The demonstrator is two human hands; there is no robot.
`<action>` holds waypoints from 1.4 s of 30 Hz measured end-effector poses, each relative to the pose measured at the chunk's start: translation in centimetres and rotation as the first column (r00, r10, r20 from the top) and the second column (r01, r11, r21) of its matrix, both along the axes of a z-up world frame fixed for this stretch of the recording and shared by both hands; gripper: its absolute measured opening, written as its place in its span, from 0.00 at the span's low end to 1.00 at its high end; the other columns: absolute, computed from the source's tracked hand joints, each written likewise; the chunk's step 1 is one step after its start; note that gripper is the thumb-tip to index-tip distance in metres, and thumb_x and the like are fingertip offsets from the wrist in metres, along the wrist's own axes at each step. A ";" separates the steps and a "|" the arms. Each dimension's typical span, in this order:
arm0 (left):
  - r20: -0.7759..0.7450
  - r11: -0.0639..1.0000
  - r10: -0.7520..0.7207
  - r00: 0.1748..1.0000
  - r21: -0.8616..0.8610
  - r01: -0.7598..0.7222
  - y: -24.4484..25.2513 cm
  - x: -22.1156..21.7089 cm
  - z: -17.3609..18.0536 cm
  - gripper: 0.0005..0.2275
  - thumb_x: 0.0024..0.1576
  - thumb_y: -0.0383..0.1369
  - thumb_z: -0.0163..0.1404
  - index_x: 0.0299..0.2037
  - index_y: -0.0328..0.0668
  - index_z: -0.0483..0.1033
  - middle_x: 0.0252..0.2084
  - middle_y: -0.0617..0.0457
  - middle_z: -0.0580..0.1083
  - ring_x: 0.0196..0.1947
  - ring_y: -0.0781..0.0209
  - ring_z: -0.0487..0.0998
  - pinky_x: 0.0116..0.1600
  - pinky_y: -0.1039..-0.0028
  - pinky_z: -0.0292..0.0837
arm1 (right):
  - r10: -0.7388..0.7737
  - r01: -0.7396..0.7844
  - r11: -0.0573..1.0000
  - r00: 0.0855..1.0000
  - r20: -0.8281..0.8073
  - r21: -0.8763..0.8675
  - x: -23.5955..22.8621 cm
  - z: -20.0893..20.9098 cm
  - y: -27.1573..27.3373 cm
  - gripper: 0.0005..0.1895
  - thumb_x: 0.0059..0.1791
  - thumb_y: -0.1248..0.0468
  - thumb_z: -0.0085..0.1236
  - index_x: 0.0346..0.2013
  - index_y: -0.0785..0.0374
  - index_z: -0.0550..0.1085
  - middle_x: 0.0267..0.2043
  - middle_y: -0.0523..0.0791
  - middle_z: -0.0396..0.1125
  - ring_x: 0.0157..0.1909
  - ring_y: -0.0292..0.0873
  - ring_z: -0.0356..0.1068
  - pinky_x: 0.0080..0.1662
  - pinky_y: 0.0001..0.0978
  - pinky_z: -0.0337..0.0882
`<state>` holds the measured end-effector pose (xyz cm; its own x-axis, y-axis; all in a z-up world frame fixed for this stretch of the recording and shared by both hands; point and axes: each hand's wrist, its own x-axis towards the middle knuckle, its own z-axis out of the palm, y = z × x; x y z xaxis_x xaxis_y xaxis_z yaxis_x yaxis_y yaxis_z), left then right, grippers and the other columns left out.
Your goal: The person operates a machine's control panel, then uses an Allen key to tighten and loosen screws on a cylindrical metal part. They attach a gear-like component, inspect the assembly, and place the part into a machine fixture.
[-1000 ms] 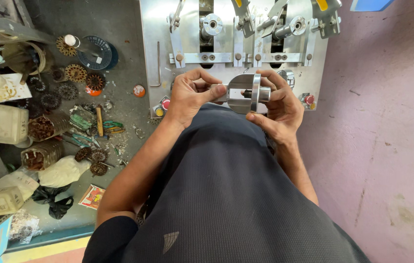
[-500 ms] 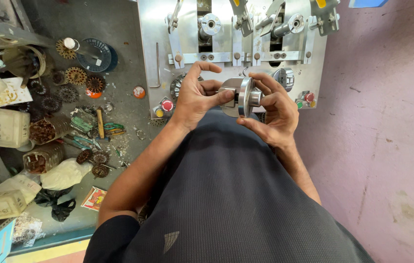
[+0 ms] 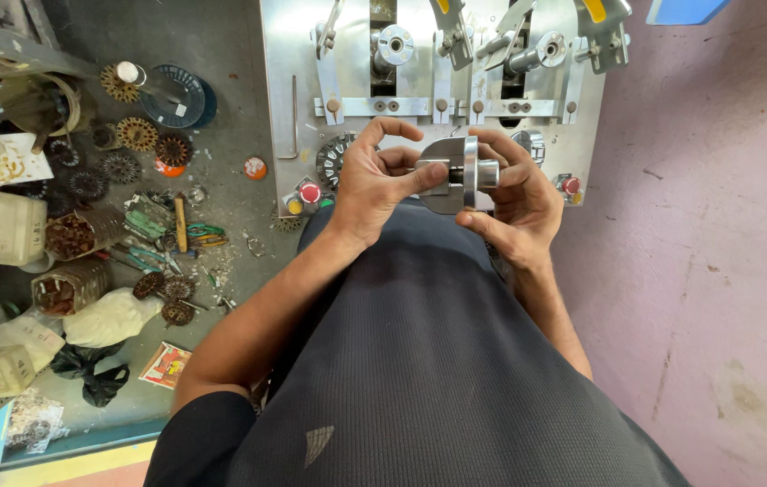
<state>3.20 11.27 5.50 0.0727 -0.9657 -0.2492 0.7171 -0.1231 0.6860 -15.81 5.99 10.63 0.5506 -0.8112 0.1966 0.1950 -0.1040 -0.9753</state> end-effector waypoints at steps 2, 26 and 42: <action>-0.092 1.000 -0.025 0.995 -0.021 0.023 -0.3 0.1 -0.6 0.22 0.53 0.25 0.67 0.54 0.35 0.69 0.40 0.43 0.81 0.39 0.63 0.83 0.45 0.77 0.81 | -0.025 0.016 0.995 0.996 -0.091 -0.098 0.3 0.8 0.3 0.21 0.47 0.69 0.74 0.42 0.67 0.66 0.74 0.63 0.56 0.75 0.60 0.59 0.64 0.47 0.75; -0.460 0.988 0.032 0.887 -0.121 -0.098 3.6 3.2 -4.1 0.19 0.58 0.22 0.63 0.59 0.34 0.73 0.49 0.43 0.80 0.46 0.58 0.83 0.49 0.70 0.82 | -0.465 0.136 0.877 0.479 -0.745 -0.460 -3.4 -18.3 -3.4 0.10 0.47 0.73 0.62 0.42 0.68 0.74 0.42 0.52 0.70 0.35 0.46 0.71 0.41 0.40 0.73; 0.555 0.987 0.098 0.826 -0.160 -0.009 -0.6 0.8 5.9 0.26 0.54 0.23 0.65 0.62 0.35 0.69 0.42 0.43 0.83 0.42 0.61 0.87 0.47 0.76 0.85 | -0.127 0.102 0.956 0.989 0.074 0.276 2.3 -0.7 2.2 0.40 0.42 0.66 0.78 0.56 0.57 0.56 0.67 0.51 0.62 0.66 0.46 0.67 0.63 0.42 0.75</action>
